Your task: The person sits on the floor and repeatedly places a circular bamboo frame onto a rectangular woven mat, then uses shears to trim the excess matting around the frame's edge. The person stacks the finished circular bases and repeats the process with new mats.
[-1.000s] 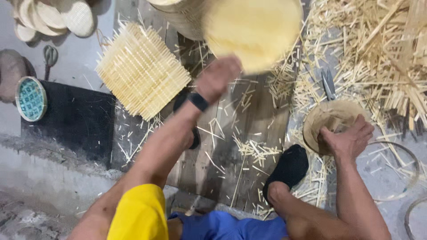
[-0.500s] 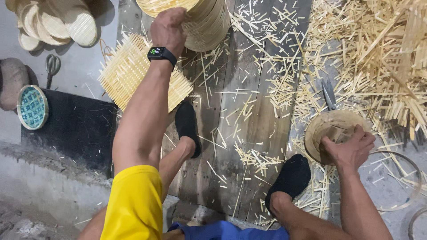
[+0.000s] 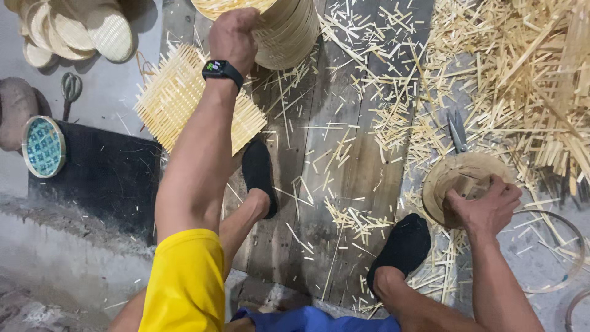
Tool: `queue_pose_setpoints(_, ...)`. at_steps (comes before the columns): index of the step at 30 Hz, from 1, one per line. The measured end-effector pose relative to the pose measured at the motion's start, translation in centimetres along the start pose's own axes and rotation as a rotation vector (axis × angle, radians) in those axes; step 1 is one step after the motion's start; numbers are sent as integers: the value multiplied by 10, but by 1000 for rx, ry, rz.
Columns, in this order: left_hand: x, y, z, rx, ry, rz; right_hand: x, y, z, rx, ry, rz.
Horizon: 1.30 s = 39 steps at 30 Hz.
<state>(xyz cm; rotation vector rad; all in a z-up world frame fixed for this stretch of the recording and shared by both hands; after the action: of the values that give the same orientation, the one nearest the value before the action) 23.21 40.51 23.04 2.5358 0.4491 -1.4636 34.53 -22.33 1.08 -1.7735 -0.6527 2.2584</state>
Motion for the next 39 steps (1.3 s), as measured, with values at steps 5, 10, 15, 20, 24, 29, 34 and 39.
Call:
queue_pose_setpoints(5, 6, -13, -1, 7, -107, 39, -23, -27, -6, 44, -60, -61)
queue_pose_setpoints(10, 1, 74, 50, -75, 64, 217, -34, -63, 14, 71, -360, -867)
queue_pose_setpoints(15, 79, 248, 224, -758, -638, 889, 18, -119, 33, 181, -695, -1594)
queue_pose_setpoints(20, 94, 206, 268, -963, -326, 1138, 67, -133, 54, 119, -599, -1114)
queue_pose_setpoints(24, 78, 119, 253, -624, -405, 457, 78, -128, 68, 130, -567, -928)
queue_pose_setpoints(29, 20, -15, 255, -331, -203, -639, 66, -90, 60, 288, -487, -1048)
queue_pose_setpoints(34, -8, -58, 258, -401, -652, -101, 55, -64, 59, 323, -439, -1156)
queue_pose_setpoints(39, -115, -32, 165, -182, -250, -281, 36, -76, 59, 189, -366, -1174)
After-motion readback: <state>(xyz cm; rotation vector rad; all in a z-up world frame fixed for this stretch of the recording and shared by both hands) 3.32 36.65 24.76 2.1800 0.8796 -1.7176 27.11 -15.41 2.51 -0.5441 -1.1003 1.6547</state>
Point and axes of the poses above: each hand's wrist, its own z-axis away from the middle knuckle, its own x-axis out of the palm, y = z × x, the point moved 7 cm from there along -z, towards the middle knuckle, and after that the axes turned 9 degrees about -z, right-handed, at the moved point
